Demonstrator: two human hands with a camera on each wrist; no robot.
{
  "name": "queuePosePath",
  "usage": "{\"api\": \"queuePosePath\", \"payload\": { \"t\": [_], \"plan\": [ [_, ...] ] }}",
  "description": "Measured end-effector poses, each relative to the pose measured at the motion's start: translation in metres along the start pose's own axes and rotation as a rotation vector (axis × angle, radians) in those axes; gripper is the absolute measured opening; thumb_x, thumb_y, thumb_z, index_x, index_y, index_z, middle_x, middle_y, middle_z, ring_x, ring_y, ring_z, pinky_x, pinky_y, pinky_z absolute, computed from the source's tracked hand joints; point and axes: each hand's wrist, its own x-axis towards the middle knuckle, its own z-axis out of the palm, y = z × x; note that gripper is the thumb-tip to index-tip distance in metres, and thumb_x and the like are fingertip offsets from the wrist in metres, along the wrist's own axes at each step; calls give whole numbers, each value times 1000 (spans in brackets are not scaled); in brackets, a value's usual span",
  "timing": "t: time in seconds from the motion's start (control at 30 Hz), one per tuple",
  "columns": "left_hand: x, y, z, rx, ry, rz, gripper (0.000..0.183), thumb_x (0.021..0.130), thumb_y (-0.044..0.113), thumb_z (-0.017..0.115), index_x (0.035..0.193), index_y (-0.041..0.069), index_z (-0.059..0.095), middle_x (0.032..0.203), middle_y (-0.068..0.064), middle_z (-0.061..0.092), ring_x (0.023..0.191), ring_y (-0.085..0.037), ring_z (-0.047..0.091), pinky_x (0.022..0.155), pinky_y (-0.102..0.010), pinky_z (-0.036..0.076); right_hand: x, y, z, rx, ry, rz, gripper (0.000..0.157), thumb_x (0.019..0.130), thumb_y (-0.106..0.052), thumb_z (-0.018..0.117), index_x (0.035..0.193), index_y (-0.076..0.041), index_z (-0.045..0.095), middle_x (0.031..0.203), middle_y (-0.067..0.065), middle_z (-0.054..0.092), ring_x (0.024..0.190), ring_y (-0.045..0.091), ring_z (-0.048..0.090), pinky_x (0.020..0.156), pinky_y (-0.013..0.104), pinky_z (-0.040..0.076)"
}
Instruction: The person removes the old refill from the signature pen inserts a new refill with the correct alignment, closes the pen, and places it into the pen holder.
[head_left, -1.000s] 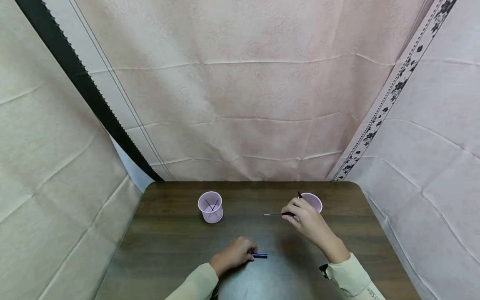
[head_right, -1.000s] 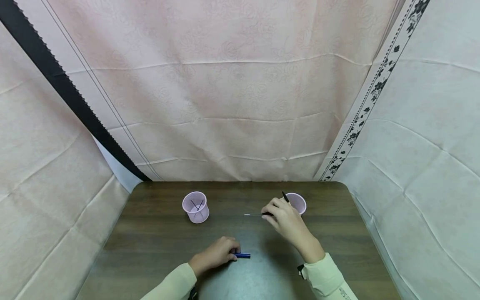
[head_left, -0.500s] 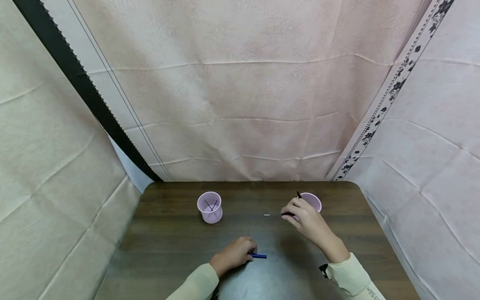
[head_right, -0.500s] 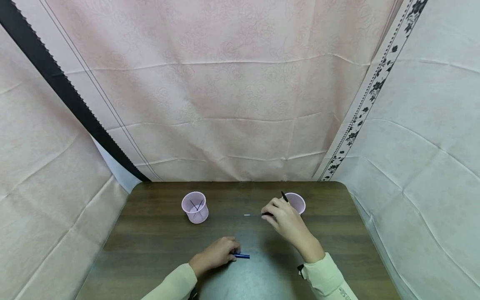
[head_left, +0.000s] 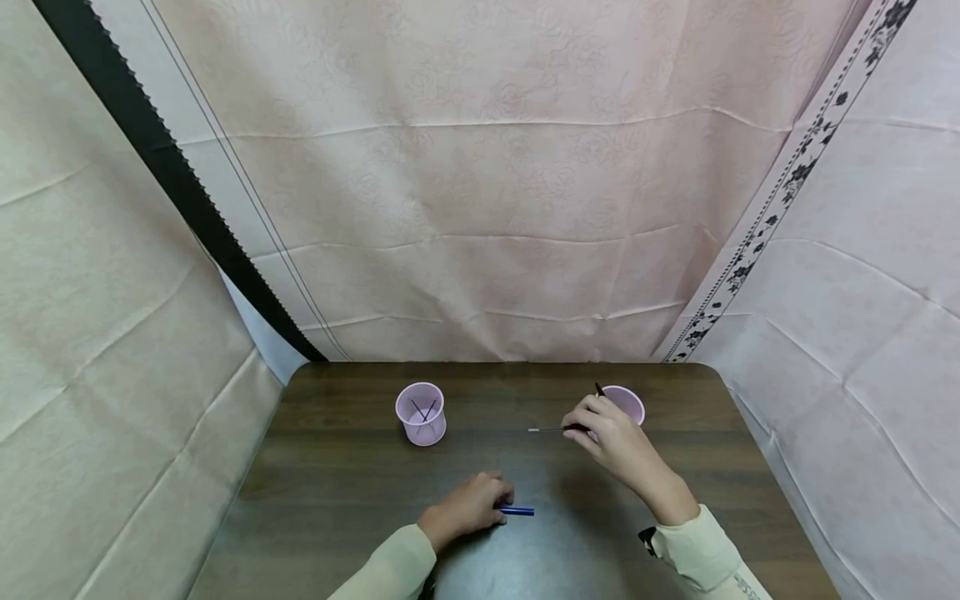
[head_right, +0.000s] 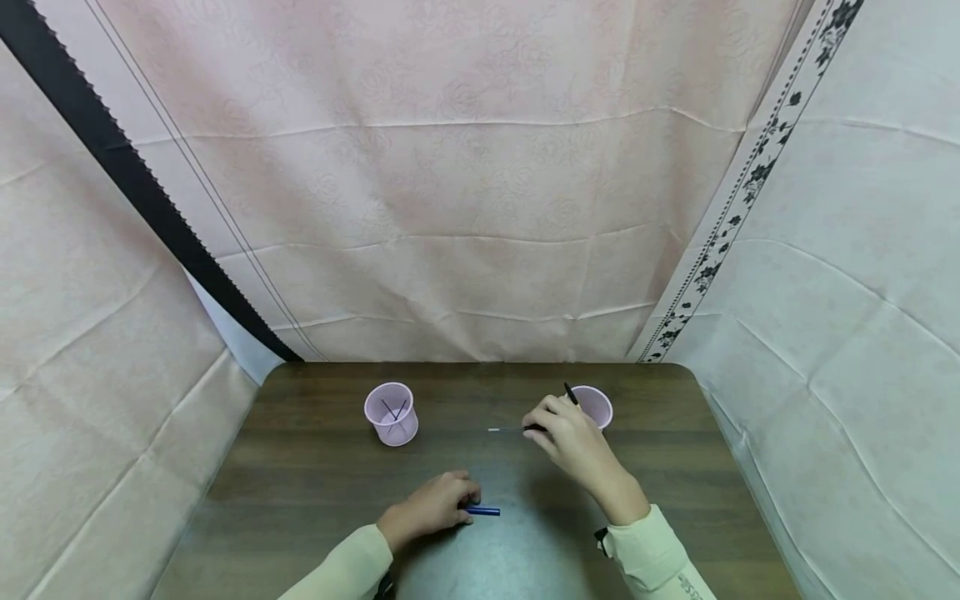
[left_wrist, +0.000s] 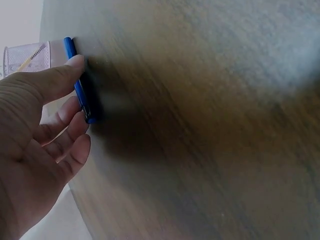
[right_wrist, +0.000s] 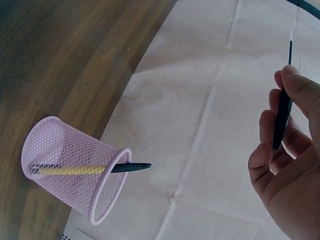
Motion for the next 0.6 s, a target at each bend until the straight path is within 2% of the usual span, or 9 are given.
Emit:
{"api": "queuePosePath", "payload": {
  "t": [0.17,0.27,0.4,0.6],
  "plan": [
    [0,-2,-5,1,-5,-4,25,82,30,88,96,20,71,86,11,52,73,-1,45,64,-19,42,0,0,-2,-8,-9,15,18,81,-11,86,93,-18,74,94,-6,67,91,13,63,81,33,54],
    [0,-4,-10,36,-8,-1,27,82,36,87,98,21,72,88,11,54,74,-1,47,66,-20,44,0,1,-2,-8,-13,20,18,81,-12,86,93,-19,74,94,-7,67,91,13,63,81,33,54],
    [0,-4,-19,82,-12,-3,34,82,42,86,105,20,73,96,8,61,80,-3,55,73,-24,50,-1,1,-1,-5,-12,14,18,81,-12,86,93,-19,74,94,-7,67,91,13,63,81,32,54],
    [-1,-3,-33,73,-47,-39,46,84,46,84,119,18,74,109,4,68,93,-7,64,84,-28,55,-1,2,0,1,-11,12,18,80,-11,86,93,-18,74,94,-6,67,90,13,64,81,32,54]
  ]
}}
